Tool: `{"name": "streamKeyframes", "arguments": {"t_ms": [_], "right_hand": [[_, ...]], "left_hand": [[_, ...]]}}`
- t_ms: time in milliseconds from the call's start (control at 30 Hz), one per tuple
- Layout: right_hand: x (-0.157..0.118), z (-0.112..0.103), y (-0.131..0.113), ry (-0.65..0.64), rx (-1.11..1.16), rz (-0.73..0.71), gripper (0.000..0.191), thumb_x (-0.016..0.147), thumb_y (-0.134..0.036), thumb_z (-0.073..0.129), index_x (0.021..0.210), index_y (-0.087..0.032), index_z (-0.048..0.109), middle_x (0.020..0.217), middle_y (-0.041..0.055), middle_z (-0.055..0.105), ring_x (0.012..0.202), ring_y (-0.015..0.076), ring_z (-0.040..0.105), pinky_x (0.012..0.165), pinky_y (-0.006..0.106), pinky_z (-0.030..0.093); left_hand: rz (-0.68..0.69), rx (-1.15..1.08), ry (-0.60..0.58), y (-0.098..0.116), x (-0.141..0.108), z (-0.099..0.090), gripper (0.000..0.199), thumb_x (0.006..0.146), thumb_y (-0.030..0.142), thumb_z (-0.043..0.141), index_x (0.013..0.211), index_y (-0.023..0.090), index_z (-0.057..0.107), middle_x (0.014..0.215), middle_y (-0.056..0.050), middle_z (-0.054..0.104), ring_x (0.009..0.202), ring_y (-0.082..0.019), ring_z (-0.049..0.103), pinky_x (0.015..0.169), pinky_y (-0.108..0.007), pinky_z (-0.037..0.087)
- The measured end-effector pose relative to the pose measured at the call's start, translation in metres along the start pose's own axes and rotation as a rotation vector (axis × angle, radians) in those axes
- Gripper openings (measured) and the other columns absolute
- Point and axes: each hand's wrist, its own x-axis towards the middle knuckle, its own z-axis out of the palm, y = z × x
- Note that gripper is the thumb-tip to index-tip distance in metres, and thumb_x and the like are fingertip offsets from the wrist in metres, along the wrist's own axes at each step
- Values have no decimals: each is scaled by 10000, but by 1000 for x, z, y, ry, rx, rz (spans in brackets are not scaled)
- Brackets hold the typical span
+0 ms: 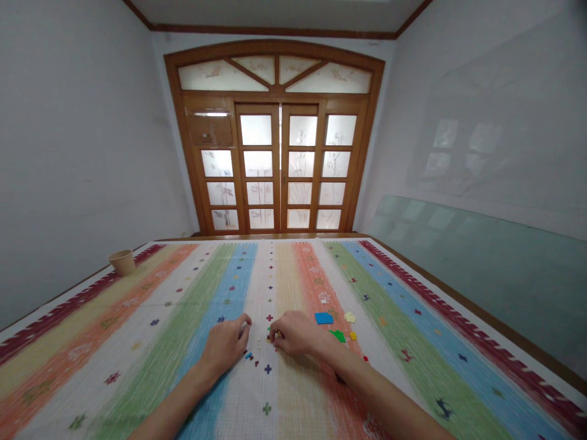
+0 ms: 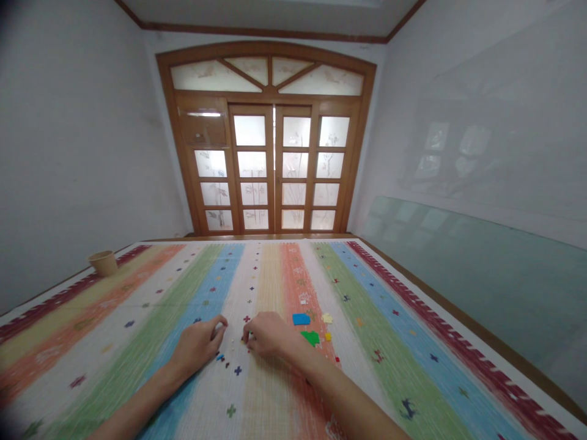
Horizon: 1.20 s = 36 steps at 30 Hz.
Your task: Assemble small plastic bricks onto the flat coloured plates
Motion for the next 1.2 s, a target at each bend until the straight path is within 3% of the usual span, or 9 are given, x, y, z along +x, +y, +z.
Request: {"name": "streamKeyframes", "arguments": {"t_ms": [333,600,867,1033,1200], "right_hand": [[2,-2,4,5,18,15,255,782,-195,637,978,-249,792,882,56,778,767,187,672,651,244,406],[4,-20,19,129,257,-7,182,781,-158,678,910,-200,800,646,-5,669,548,94,511,546,206,312],[-1,-40,29,205,666,-52,127,773,-268,732,825,-169,795,510,-66,415,515,85,349,503,226,248],[-8,-51,23,140,1052,-55,283,716,-415,781,807,-148,767,517,-66,448,506,77,324,483,229,225],[-9,-50,20,54,1345,-72,288,648,-387,826,755,-141,721,506,-73,466,463,57,297,452,230,173]], "left_hand": [[-15,-12,-9,1,0,-1,256,980,317,419,1080,253,645,800,-47,728,835,-222,696,700,-277,409],[-10,-13,-16,2,0,-2,257,983,321,413,1079,256,642,775,-34,721,818,-218,691,695,-275,407],[-15,-12,-29,2,1,-2,278,985,330,398,1089,257,645,780,-37,718,835,-217,686,717,-281,410],[-10,-3,-23,1,0,-2,284,982,336,393,1092,259,643,790,-40,720,829,-221,684,710,-277,411],[0,-7,-20,2,0,-4,282,983,326,391,1087,255,643,769,-35,717,801,-221,686,688,-279,404]]}}
